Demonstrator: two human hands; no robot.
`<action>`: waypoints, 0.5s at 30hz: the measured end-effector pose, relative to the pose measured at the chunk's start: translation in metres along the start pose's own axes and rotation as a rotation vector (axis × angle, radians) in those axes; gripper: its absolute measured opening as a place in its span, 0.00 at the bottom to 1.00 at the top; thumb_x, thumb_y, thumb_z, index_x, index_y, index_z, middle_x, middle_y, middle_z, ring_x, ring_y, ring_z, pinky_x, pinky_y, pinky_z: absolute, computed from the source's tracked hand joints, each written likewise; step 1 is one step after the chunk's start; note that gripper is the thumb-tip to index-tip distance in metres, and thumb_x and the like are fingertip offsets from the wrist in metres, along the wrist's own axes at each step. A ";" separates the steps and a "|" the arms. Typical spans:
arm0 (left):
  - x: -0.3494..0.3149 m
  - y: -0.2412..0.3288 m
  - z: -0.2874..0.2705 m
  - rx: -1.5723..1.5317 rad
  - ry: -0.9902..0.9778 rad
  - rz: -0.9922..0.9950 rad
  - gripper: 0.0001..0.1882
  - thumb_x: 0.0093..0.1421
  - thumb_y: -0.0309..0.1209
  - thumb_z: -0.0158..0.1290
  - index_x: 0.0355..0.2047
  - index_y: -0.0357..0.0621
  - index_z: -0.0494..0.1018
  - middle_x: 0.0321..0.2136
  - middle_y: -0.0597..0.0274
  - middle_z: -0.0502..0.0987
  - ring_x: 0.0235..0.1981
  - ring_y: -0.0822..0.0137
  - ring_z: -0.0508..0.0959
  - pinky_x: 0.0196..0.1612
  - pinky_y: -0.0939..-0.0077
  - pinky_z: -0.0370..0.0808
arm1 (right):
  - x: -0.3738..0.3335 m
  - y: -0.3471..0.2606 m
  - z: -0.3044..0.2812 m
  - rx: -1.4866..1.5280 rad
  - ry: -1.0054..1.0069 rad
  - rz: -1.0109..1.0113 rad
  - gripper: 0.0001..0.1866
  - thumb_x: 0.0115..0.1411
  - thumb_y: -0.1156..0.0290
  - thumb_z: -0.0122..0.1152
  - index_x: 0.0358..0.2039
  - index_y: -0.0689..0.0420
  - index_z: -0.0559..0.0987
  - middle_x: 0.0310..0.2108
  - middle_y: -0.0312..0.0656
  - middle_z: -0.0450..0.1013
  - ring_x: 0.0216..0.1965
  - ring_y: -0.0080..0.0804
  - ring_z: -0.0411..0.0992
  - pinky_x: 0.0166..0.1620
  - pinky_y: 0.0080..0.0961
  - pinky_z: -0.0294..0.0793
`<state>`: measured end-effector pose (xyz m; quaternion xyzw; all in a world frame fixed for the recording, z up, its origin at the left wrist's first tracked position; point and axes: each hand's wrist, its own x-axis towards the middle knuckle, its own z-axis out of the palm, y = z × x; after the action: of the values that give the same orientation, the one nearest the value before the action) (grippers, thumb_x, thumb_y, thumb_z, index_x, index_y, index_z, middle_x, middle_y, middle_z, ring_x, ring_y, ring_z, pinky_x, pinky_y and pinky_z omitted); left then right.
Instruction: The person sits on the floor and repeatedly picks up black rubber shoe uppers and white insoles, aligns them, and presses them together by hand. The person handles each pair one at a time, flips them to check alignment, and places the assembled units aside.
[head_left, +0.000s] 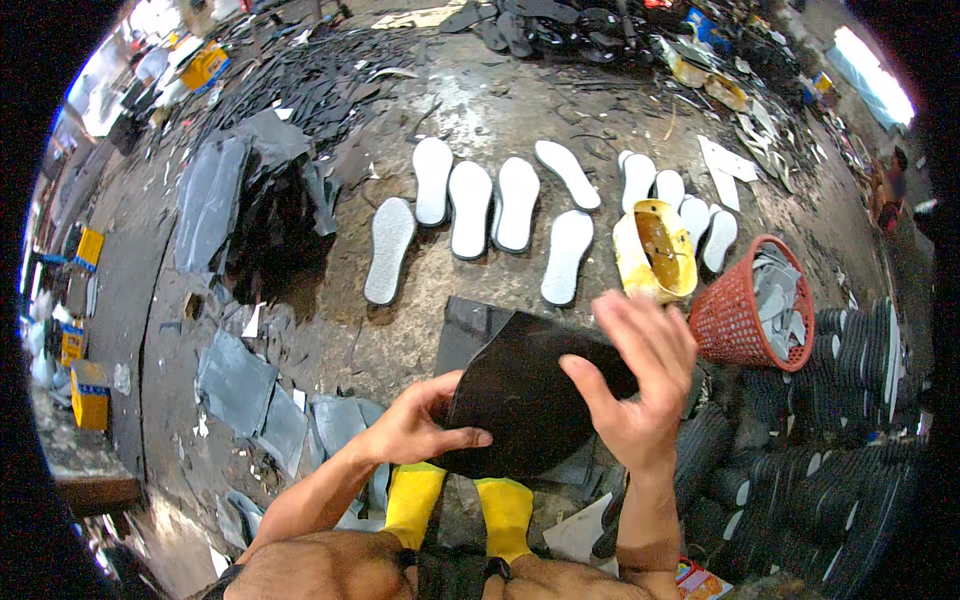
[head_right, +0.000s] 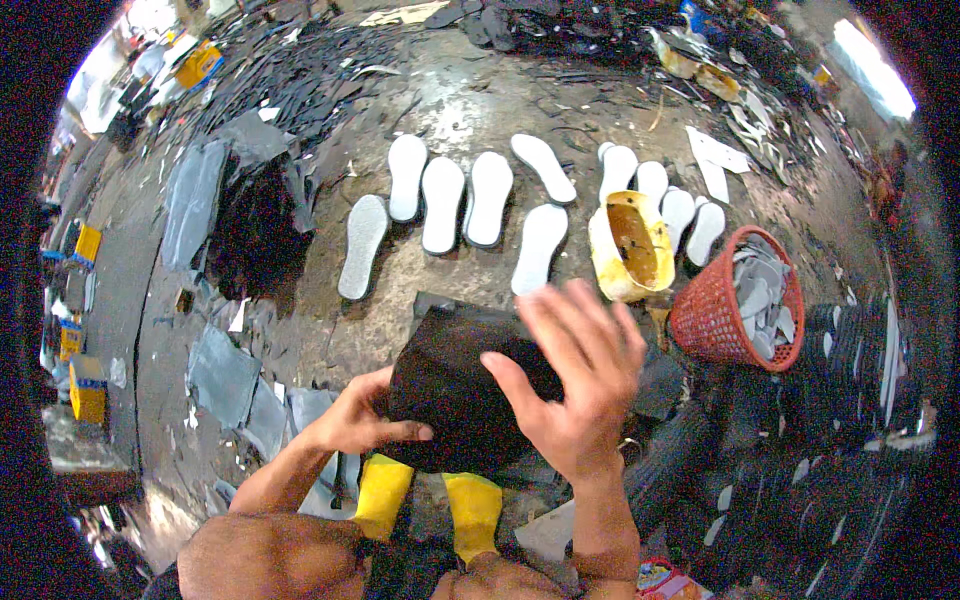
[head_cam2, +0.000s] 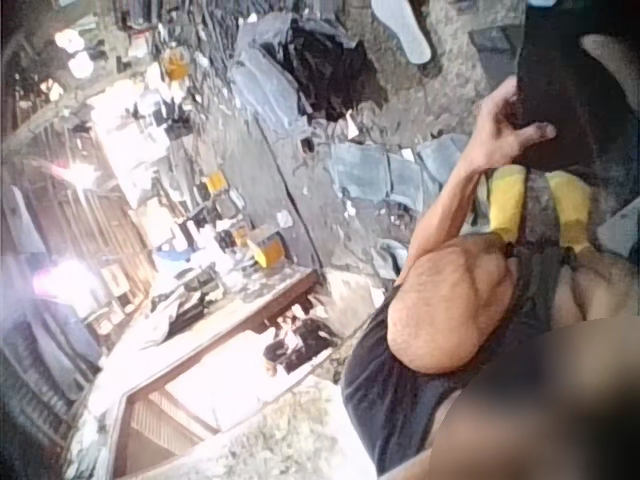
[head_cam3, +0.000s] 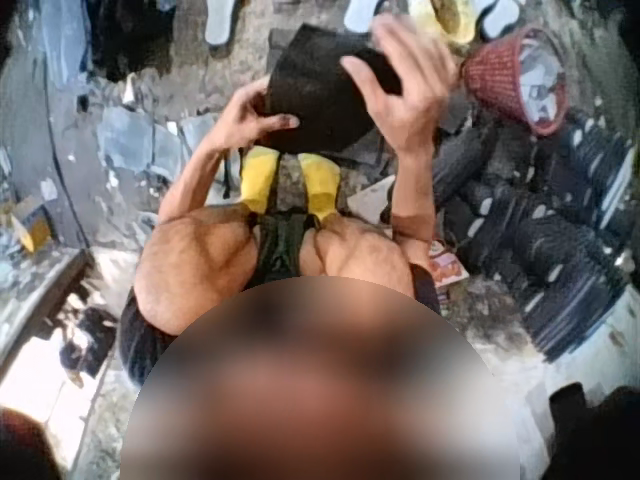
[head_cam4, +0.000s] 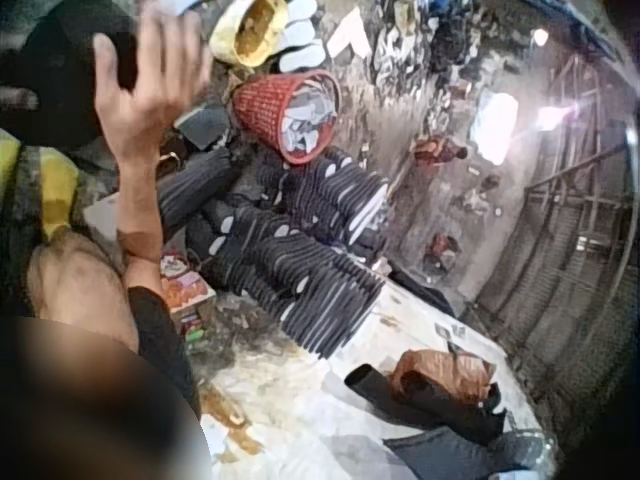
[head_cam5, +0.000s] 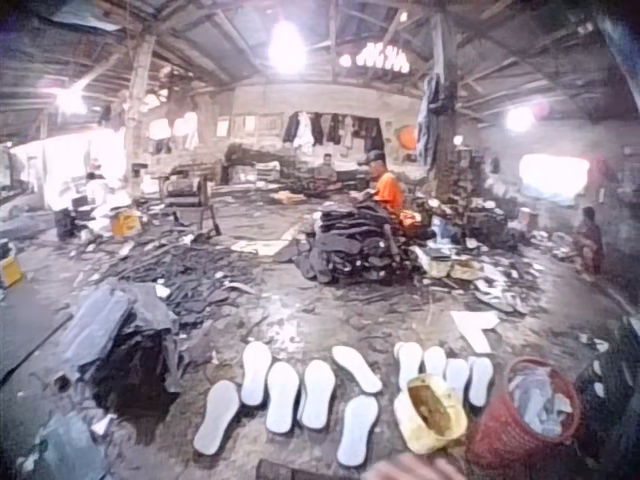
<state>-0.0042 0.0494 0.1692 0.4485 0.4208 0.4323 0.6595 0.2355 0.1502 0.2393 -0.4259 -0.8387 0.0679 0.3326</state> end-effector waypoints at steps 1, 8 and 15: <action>-0.003 0.000 0.002 -0.034 0.009 -0.016 0.29 0.57 0.19 0.65 0.58 0.38 0.70 0.49 0.64 0.80 0.50 0.74 0.77 0.57 0.72 0.74 | 0.007 0.000 0.002 0.078 -0.017 -0.022 0.17 0.50 0.64 0.77 0.41 0.53 0.86 0.45 0.40 0.81 0.49 0.42 0.78 0.60 0.43 0.66; -0.018 0.004 0.002 0.051 0.022 -0.006 0.28 0.57 0.19 0.65 0.57 0.38 0.70 0.49 0.64 0.79 0.51 0.73 0.76 0.57 0.72 0.73 | 0.011 -0.016 0.004 0.252 0.189 -0.173 0.12 0.48 0.73 0.78 0.33 0.53 0.84 0.40 0.42 0.83 0.37 0.36 0.82 0.38 0.28 0.78; -0.028 0.006 -0.002 -0.001 0.005 -0.033 0.26 0.57 0.19 0.65 0.56 0.37 0.71 0.48 0.63 0.80 0.50 0.73 0.76 0.55 0.73 0.74 | 0.008 -0.023 -0.010 0.282 0.086 -0.133 0.12 0.48 0.79 0.76 0.33 0.57 0.82 0.40 0.47 0.83 0.31 0.34 0.82 0.36 0.25 0.76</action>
<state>-0.0146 0.0244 0.1791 0.4401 0.4295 0.4228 0.6657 0.2226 0.1398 0.2599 -0.3212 -0.8322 0.1447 0.4283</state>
